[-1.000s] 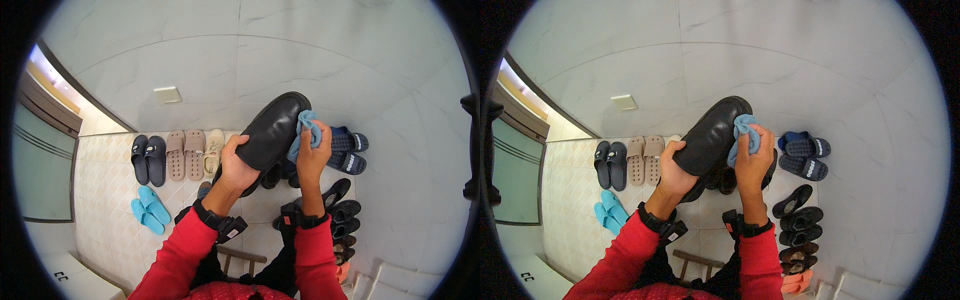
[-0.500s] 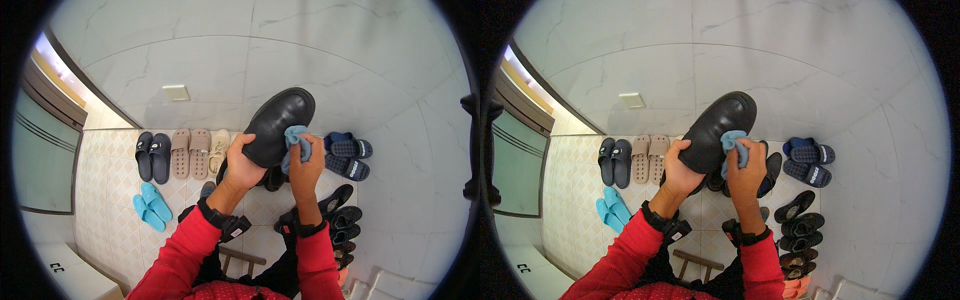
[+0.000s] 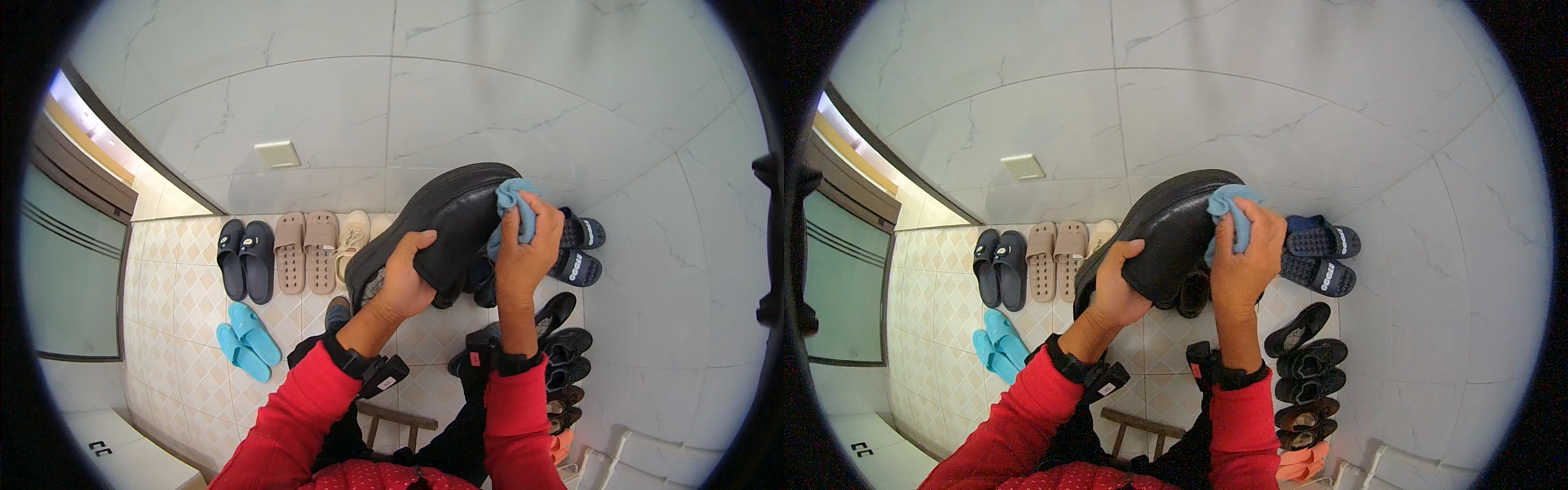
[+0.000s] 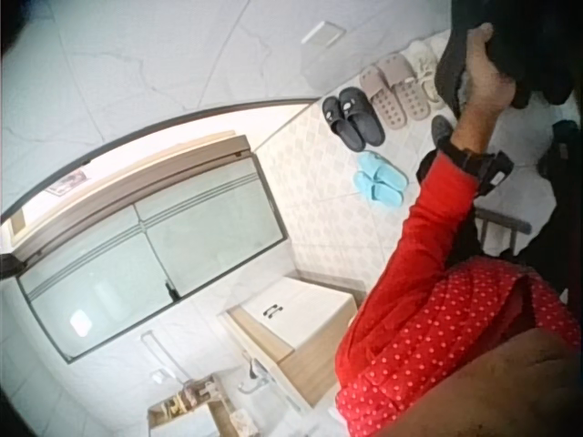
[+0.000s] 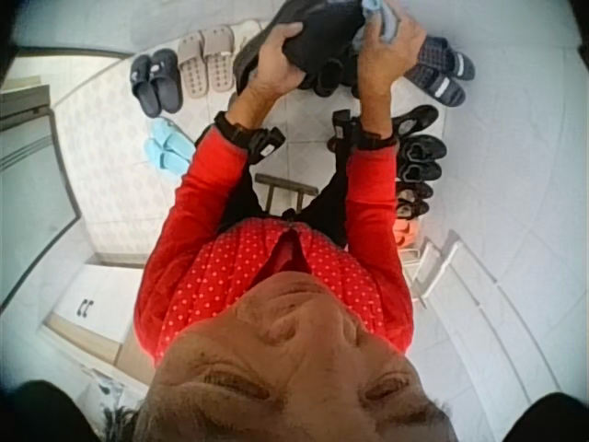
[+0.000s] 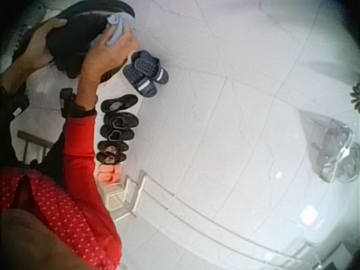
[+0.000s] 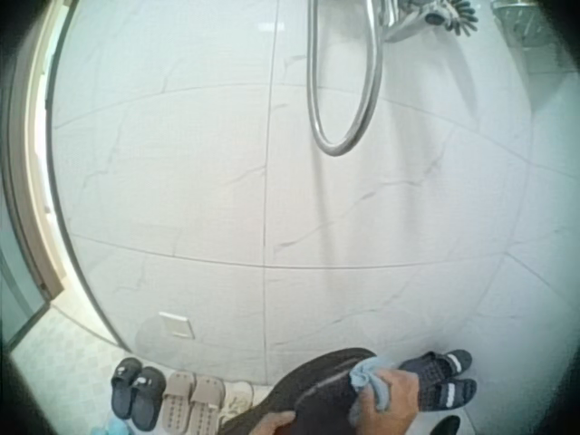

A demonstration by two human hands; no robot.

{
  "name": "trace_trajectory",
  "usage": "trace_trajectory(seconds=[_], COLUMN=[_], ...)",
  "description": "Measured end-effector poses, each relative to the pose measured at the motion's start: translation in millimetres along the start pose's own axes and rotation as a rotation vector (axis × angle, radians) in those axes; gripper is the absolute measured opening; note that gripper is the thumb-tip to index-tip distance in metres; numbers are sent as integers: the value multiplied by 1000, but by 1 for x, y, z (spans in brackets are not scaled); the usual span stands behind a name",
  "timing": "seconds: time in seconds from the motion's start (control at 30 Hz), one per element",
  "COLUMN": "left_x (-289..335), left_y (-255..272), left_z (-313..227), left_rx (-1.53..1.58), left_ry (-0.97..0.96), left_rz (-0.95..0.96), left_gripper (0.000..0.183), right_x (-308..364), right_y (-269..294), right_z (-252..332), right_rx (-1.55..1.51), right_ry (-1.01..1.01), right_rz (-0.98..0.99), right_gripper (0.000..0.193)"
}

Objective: The person wipes a black shoe with a blue cloth, rotating it to clean multiple surfaces. They place the shoe down, then pick up another black shoe and continue wiping it with the same cloth.

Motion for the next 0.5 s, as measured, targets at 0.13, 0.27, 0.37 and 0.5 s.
trace_trajectory(seconds=[0.13,0.27,0.37,0.5], left_x=[1,10,15,15], left_y=[13,6,10,-6], left_z=[2,-6,2,-4], left_rx=[-322,-851,-840,-1127], left_ry=[-74,-163,-4,-76], left_rz=[-25,-66,-133,-20], left_gripper=[33,30,32,36], right_x=[11,14,3,-4], right_y=[-26,-30,-13,2], right_z=[28,36,19,-11], right_rx=[-81,-34,75,28], right_ry=[112,152,98,-98], right_rz=[194,238,111,25], right_gripper=[27,28,26,20])
Point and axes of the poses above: each hand's wrist, its own x-axis away from the middle knuckle, its own y-axis out of the back of the hand, z = x × y, the point moved 9 cm from there along -x, towards the middle knuckle, and after that the axes turned 12 degrees about z, right-handed, at the moved point
